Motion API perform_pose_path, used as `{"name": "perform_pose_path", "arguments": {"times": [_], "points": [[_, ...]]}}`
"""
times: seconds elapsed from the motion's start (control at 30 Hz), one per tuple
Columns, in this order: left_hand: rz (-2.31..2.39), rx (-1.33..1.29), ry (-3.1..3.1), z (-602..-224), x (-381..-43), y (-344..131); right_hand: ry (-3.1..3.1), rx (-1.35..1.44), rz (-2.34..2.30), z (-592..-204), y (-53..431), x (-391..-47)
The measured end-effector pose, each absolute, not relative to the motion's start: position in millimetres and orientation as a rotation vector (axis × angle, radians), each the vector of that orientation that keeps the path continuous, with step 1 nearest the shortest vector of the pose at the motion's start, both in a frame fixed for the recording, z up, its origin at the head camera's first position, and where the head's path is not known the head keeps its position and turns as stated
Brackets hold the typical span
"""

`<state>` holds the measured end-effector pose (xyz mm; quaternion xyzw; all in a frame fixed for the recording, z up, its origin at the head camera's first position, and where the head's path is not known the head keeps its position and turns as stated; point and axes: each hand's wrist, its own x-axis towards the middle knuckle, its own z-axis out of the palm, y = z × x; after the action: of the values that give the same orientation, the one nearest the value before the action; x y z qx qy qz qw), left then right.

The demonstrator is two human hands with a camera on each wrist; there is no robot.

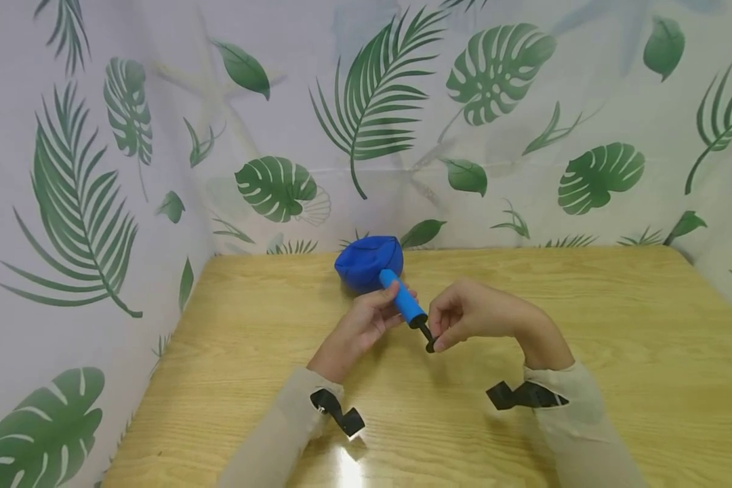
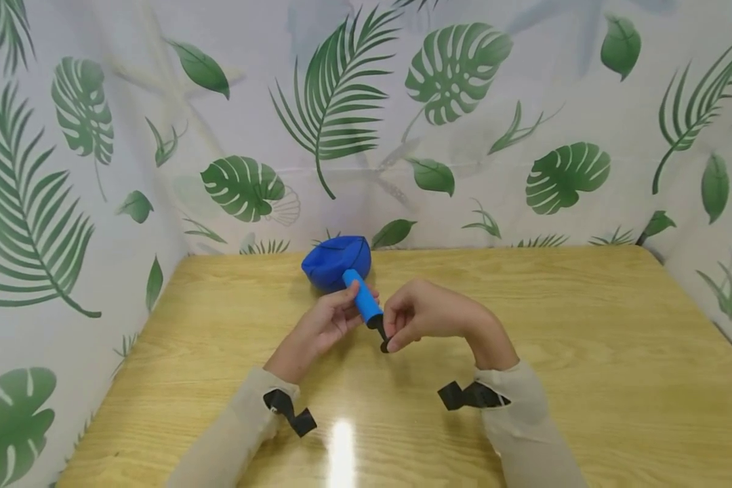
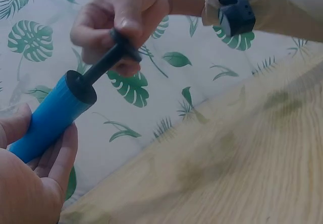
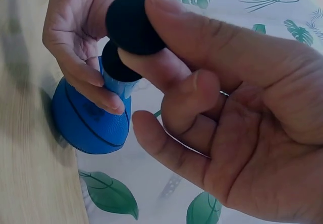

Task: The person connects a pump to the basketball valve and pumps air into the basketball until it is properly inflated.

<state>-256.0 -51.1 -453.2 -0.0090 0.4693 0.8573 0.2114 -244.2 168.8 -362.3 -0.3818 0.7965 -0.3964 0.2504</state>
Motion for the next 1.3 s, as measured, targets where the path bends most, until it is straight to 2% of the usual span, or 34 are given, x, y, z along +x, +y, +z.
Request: {"name": "perform_pose_path", "arguments": {"times": [0.7,0.9,1.3], "points": [[2.459,-0.061,1.208,-442.8,-269.7,-76.3,2.18,-1.211,-0.945,-332.2,159.1,-205.3],[2.447,-0.056,1.185,-442.5,-267.0,-70.8,2.243,-1.197,-1.035,-337.4,160.4,-211.0],[2.528,-0.095,1.16,-441.9,-261.8,-63.4,2.443,-0.968,-1.209,-363.2,168.3,-237.6]]}}
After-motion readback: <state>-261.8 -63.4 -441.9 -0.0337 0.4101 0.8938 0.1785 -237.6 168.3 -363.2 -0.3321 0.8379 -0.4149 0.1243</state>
